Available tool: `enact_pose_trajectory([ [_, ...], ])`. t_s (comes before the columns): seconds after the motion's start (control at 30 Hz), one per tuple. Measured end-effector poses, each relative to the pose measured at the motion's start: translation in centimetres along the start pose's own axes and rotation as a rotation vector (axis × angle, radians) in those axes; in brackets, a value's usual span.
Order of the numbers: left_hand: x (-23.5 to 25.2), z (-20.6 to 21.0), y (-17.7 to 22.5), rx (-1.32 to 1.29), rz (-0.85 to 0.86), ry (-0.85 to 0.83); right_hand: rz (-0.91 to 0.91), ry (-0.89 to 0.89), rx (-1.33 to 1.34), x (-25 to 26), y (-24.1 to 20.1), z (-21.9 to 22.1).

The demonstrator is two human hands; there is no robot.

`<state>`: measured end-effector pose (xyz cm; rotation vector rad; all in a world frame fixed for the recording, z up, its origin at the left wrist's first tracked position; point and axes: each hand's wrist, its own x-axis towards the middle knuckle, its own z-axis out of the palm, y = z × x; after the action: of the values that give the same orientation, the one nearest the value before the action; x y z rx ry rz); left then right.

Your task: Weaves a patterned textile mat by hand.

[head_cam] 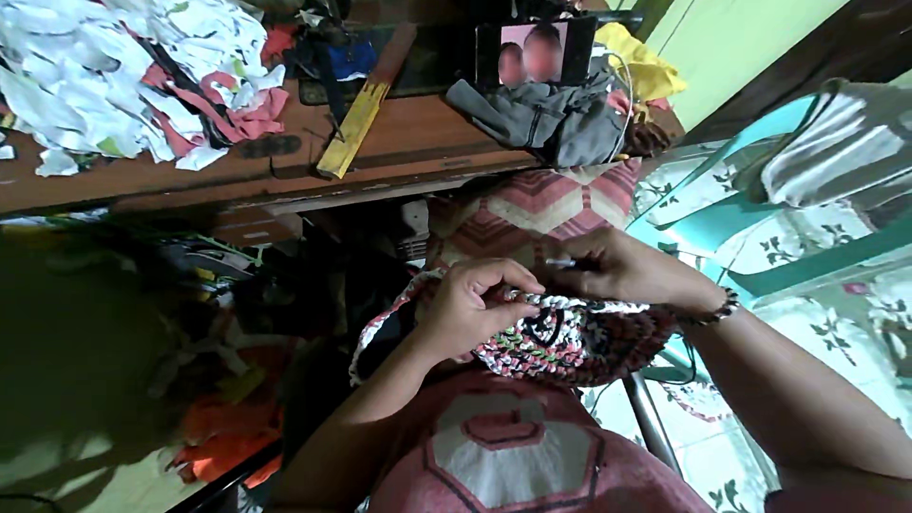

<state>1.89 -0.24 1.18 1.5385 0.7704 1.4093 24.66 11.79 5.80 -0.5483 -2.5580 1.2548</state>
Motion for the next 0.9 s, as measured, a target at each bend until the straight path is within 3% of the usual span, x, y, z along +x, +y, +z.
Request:
enact_pose_trajectory([
  [0.1, -0.3, -0.2, 0.2, -0.045, -0.015, -0.008, 0.062, 0.286, -0.349, -0.8, 1.1, -1.7],
  [0.17, -0.5, -0.4, 0.3, -0.053, -0.008, -0.026, 0.223, 0.449, -0.449, -1.8, 2.7, -3.6],
  [0.27, -0.7, -0.7, 0.3, -0.083, -0.023, -0.024, 0.510, 0.640, -0.549, -3.8, 4.9, -6.7],
  [0.47, -0.9, -1.9, -0.5, -0.108, -0.131, 0.041, 0.856, 0.889, -0.622, -10.0, 8.0, -10.1],
  [0.73, -0.1, -1.7, -1.0, -0.138, -0.177, 0.059, 1.079, 0.949, -0.665, -12.3, 9.1, -10.8],
  [0.8, 0.2, -1.7, -0.8, -0.135, -0.208, 0.115, 1.038, 0.879, -0.636, -11.6, 9.7, -10.2],
  [0.9, 0.8, -1.7, -0.7, -0.098, -0.295, 0.202, 0.825, 0.771, -0.531, -9.9, 9.7, -9.2],
])
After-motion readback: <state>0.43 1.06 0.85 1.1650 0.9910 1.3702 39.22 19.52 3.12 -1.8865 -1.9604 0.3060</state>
